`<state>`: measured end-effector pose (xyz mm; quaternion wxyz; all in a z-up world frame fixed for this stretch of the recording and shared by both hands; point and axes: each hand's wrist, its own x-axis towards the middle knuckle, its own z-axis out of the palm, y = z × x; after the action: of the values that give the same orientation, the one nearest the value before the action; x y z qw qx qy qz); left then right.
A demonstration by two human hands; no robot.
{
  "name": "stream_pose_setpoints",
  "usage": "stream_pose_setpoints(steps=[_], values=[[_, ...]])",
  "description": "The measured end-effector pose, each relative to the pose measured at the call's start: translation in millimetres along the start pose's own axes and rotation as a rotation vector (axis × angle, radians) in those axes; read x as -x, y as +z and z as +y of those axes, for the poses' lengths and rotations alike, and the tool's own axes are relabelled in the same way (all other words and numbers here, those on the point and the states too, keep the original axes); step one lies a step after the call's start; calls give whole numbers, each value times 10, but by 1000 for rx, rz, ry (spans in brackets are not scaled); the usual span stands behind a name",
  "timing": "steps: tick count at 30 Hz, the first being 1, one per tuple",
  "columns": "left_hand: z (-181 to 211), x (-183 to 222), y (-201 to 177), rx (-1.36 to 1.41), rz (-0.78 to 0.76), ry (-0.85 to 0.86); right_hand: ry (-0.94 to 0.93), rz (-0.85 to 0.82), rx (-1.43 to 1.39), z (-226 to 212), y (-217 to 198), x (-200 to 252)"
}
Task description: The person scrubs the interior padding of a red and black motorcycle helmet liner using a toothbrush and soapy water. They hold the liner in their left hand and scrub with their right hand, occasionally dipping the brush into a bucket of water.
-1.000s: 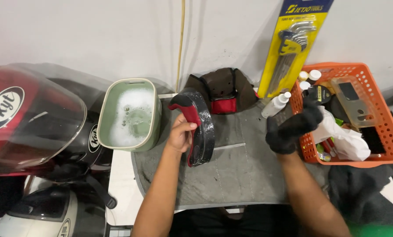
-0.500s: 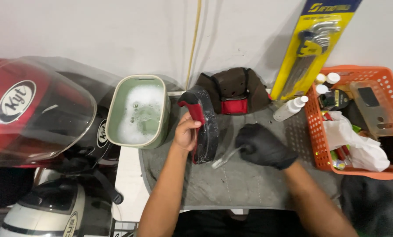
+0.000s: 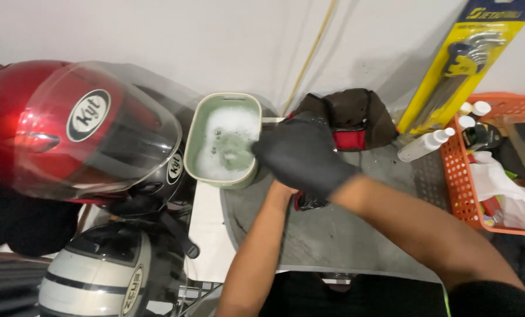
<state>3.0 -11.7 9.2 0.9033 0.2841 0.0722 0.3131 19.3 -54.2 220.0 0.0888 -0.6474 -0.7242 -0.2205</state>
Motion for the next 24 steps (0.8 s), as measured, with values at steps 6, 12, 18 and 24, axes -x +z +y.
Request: stream_pose_setpoints(steps=[6,12,18,24], values=[[-187,-39,-199,36,-28,-72,-242,100,64,-460,1418,-530],[-355,-176,-422,44,-74,-166,-179,197,-150,12,944,-406],[-904,-516,-923,43,-122,-285,396,-659,-408,95,-543,-551],[76,-65,115,91,-239,-102,411,-389,-665,472,-1104,-93]])
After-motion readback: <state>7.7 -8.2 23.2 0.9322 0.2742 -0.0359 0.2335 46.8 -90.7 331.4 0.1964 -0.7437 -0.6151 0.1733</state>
